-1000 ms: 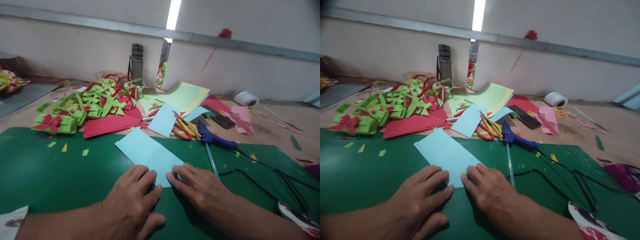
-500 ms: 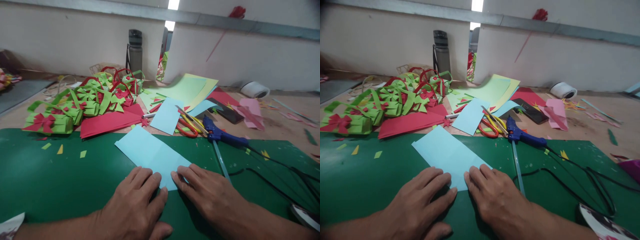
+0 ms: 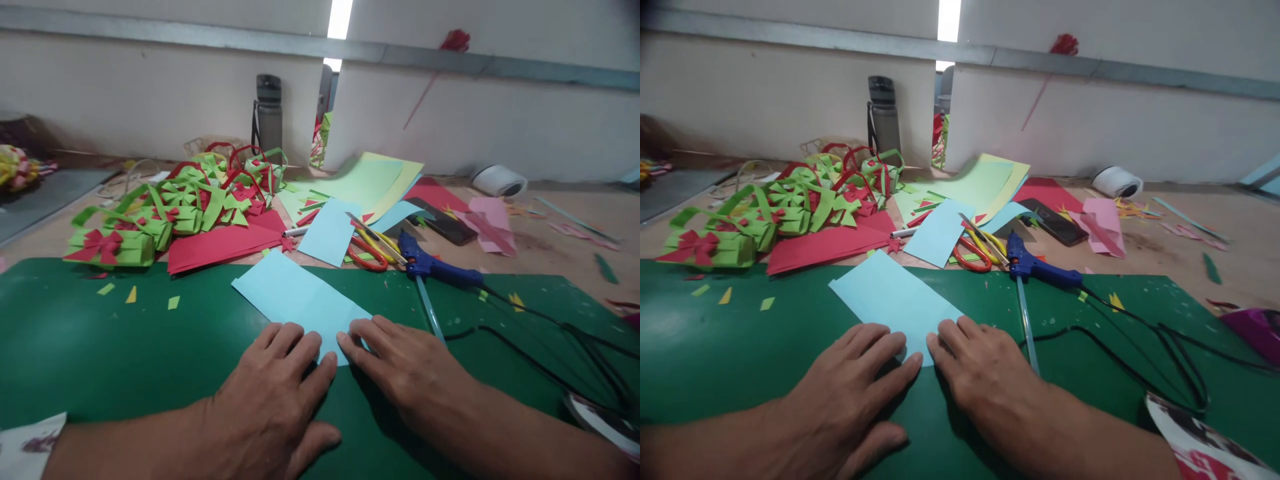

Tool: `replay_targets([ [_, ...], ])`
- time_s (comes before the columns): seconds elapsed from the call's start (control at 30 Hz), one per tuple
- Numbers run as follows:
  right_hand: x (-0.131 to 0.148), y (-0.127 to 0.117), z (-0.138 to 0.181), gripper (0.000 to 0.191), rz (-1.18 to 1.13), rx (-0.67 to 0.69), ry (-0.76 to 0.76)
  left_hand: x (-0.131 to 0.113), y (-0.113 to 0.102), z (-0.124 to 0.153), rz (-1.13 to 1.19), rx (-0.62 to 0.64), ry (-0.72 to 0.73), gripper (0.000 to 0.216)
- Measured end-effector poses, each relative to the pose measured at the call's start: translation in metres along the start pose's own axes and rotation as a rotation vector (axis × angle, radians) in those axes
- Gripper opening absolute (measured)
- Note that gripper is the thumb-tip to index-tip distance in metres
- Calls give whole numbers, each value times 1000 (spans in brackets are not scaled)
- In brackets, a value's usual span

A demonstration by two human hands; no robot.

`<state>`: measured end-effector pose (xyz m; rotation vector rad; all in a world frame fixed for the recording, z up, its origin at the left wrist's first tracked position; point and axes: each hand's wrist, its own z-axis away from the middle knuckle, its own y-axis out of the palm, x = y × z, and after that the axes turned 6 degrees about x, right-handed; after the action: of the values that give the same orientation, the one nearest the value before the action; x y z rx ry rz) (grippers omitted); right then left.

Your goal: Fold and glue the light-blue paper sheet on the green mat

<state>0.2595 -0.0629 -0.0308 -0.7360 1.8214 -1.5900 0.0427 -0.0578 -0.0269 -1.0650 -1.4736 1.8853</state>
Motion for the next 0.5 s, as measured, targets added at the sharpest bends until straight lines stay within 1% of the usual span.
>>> replay_targets([
  [0.13,-3,0,-1,29,46,-25,16,-1,-1,1,0,1,8,48],
  [0.23,-7,-2,1,30,50,-65,40,-1,1,2,-27,-37,18,53],
  [0.3,-6,-4,3,30,7,-101,10,-1,3,2,-59,-67,34,55],
  [0.37,-3,-5,4,28,-49,-110,-58,1,6,2,-79,-83,62,55],
  [0.43,1,-4,6,24,-66,-80,-101,3,10,3,-84,-106,90,51],
  [0.5,5,-2,9,22,-39,-29,-114,5,13,3,-92,-156,120,46],
])
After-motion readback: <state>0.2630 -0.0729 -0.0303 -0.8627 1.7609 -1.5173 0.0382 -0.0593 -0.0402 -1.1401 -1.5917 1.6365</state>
